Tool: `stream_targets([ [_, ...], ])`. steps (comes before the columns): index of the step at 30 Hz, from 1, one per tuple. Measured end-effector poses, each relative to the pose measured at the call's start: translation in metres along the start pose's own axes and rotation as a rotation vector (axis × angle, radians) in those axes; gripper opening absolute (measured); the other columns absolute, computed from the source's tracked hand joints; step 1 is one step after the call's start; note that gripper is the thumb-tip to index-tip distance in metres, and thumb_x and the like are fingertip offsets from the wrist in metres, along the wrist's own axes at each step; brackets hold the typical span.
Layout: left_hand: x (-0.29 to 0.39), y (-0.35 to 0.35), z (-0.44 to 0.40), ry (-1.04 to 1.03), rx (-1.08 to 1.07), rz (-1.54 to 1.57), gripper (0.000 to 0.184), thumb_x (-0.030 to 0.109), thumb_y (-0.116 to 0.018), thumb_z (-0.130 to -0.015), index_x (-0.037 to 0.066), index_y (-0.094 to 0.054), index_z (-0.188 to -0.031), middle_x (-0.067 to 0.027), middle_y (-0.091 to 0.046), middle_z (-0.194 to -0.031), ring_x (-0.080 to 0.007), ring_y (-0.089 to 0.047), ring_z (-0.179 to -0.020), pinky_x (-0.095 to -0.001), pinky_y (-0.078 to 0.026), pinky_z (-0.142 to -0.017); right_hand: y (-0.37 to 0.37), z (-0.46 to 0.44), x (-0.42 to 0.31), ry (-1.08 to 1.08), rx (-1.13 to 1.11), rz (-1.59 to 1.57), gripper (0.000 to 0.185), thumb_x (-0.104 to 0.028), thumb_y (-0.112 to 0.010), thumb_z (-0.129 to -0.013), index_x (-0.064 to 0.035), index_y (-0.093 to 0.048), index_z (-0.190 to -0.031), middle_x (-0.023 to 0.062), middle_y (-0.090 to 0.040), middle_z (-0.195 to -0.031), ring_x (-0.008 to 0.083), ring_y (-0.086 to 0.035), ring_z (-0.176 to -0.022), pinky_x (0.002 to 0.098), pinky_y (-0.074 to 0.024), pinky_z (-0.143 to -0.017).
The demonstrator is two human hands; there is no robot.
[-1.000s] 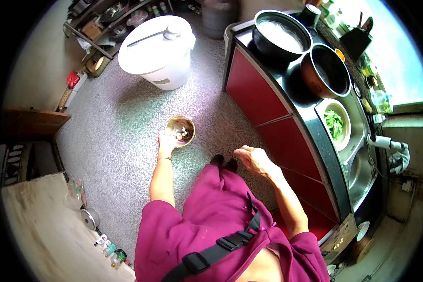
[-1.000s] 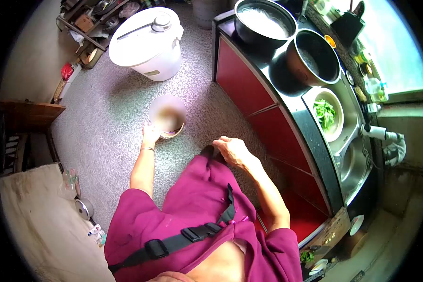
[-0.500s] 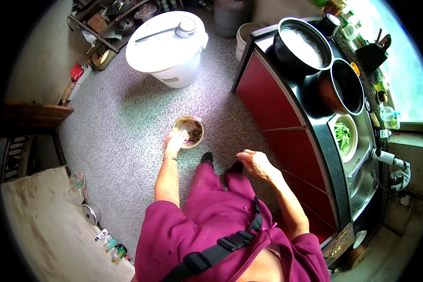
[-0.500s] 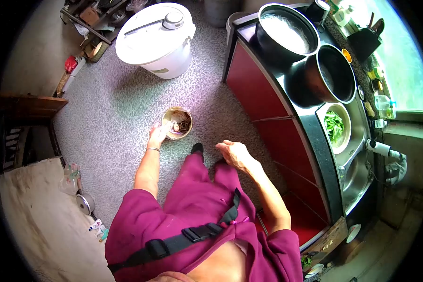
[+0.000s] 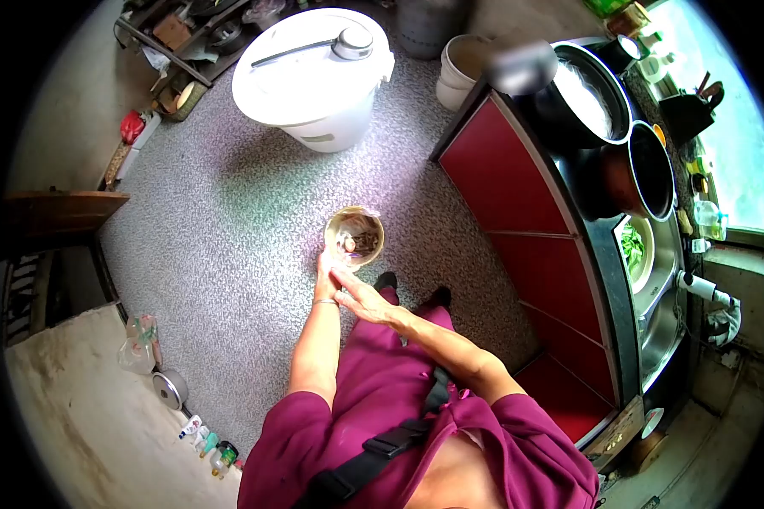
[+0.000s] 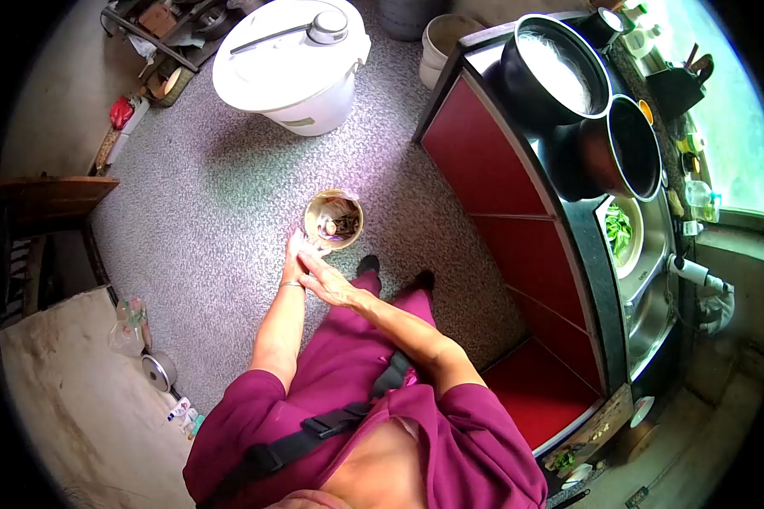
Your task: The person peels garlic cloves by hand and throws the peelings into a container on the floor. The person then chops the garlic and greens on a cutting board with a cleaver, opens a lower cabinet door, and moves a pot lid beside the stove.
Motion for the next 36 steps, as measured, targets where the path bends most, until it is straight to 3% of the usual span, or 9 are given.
stream_targets([
  [9, 0.003, 0.046, -0.019, -0.032, 0.022, 0.097, 0.063, 0.044, -0.029, -0.093, 0.008, -0.008, -0.141, -0.0193, -0.037, -0.132, -0.0342, -0.043, -0.116, -0.0471, -0.034, -0.098, -0.013, -0.053, 0.049, 0.063, 0.093, -0.089, 0.055, -0.034, -0.04, -0.092, 0.002, -0.032, -0.133, 0.0224, -0.034, -0.136, 0.0325, -0.027, -0.13, 0.0387, -0.0203, -0.106],
  [10, 0.005, 0.04, -0.016, -0.027, -0.028, 0.227, 0.049, 0.039, -0.023, -0.095, 0.002, -0.042, -0.122, -0.0131, -0.054, -0.11, -0.0269, -0.052, -0.1, -0.0387, -0.041, -0.09, -0.017, -0.057, 0.07, -0.004, 0.117, -0.199, 0.056, -0.033, -0.041, -0.092, 0.0025, -0.032, -0.133, 0.0225, -0.037, -0.134, 0.031, -0.031, -0.128, 0.0381, -0.0226, -0.105],
  [13, 0.02, 0.003, 0.021, 0.131, 0.053, 0.277, 0.045, 0.039, -0.022, -0.095, 0.012, -0.04, -0.125, -0.0137, -0.052, -0.115, -0.0269, -0.052, -0.1, -0.0517, -0.038, -0.088, -0.016, -0.062, 0.113, -0.273, 0.086, -0.469, 0.049, -0.022, -0.045, -0.092, 0.0016, -0.031, -0.133, 0.0104, -0.055, -0.113, 0.0178, -0.055, -0.1, 0.0312, -0.044, -0.088],
  [17, 0.008, 0.026, 0.003, 0.213, 0.049, 0.107, 0.046, 0.042, -0.027, -0.093, 0.011, -0.039, -0.126, -0.0134, -0.047, -0.124, -0.0275, -0.05, -0.105, -0.056, -0.038, -0.086, 0.007, -0.069, 0.115, -0.268, 0.222, -0.426, 0.037, 0.001, -0.04, -0.079, 0.004, -0.049, -0.115, 0.0097, -0.059, -0.098, 0.0183, -0.057, -0.09, 0.0297, -0.0458, -0.084],
  [19, 0.008, 0.035, -0.004, 0.211, 0.063, 0.057, 0.049, 0.034, -0.033, -0.094, 0.013, -0.022, -0.138, -0.0167, -0.049, -0.121, -0.0288, -0.057, -0.094, -0.0517, -0.043, -0.085, 0.02, -0.065, 0.094, -0.336, 0.316, -0.443, 0.036, 0.004, -0.043, -0.076, 0.0051, -0.053, -0.111, 0.0099, -0.059, -0.098, 0.0177, -0.057, -0.091, 0.0295, -0.0448, -0.084],
  [22, 0.03, 0.032, 0.006, -0.033, 0.263, -0.378, 0.041, 0.012, -0.055, -0.086, 0.002, -0.042, -0.124, -0.0129, -0.064, -0.092, -0.0197, -0.063, -0.072, -0.0281, -0.052, -0.067, 0.023, -0.069, 0.103, -0.357, 0.357, -0.337, 0.034, 0.005, -0.045, -0.072, 0.0057, -0.06, -0.103, 0.0141, -0.06, -0.097, 0.0212, -0.057, -0.091, 0.0294, -0.0442, -0.083],
  [29, 0.045, 0.046, 0.007, -0.18, 0.313, -0.611, 0.021, 0.017, -0.058, -0.086, 0.002, -0.059, -0.1, -0.0044, -0.064, -0.071, -0.0103, -0.059, -0.056, -0.0198, -0.045, -0.048, 0.019, -0.082, 0.114, -0.326, 0.396, -0.46, 0.021, -0.004, -0.062, -0.08, 0.0052, -0.06, -0.099, 0.0098, -0.063, -0.094, 0.0138, -0.057, -0.081, 0.0262, -0.0469, -0.077],
  [34, 0.029, 0.019, 0.016, 0.042, 0.0, -0.108, 0.069, 0.059, -0.016, -0.09, 0.004, -0.04, -0.126, -0.0105, -0.054, -0.116, -0.0245, -0.054, -0.102, -0.0412, -0.042, -0.087, 0.031, -0.067, 0.059, -0.309, 0.382, -0.576, 0.018, -0.007, -0.061, -0.083, 0.005, -0.06, -0.097, 0.0063, -0.065, -0.08, 0.0101, -0.059, -0.07, 0.0249, -0.0498, -0.065],
  [36, 0.031, 0.006, 0.024, 0.079, -0.089, 0.074, 0.068, 0.058, -0.016, -0.09, 0.005, -0.037, -0.129, -0.011, -0.052, -0.119, -0.0256, -0.053, -0.103, -0.0433, -0.042, -0.087, 0.033, -0.06, 0.059, -0.273, 0.476, -0.562, 0.018, -0.004, -0.057, -0.084, 0.0053, -0.059, -0.098, 0.0064, -0.064, -0.08, 0.0105, -0.059, -0.07, 0.0248, -0.0499, -0.066],
])
Point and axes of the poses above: each hand's wrist, its own z-axis away from the middle knuckle, its own y-axis out of the back of the hand, x = y × z, the point moved 6 cm from there along -z, towards the middle knuckle
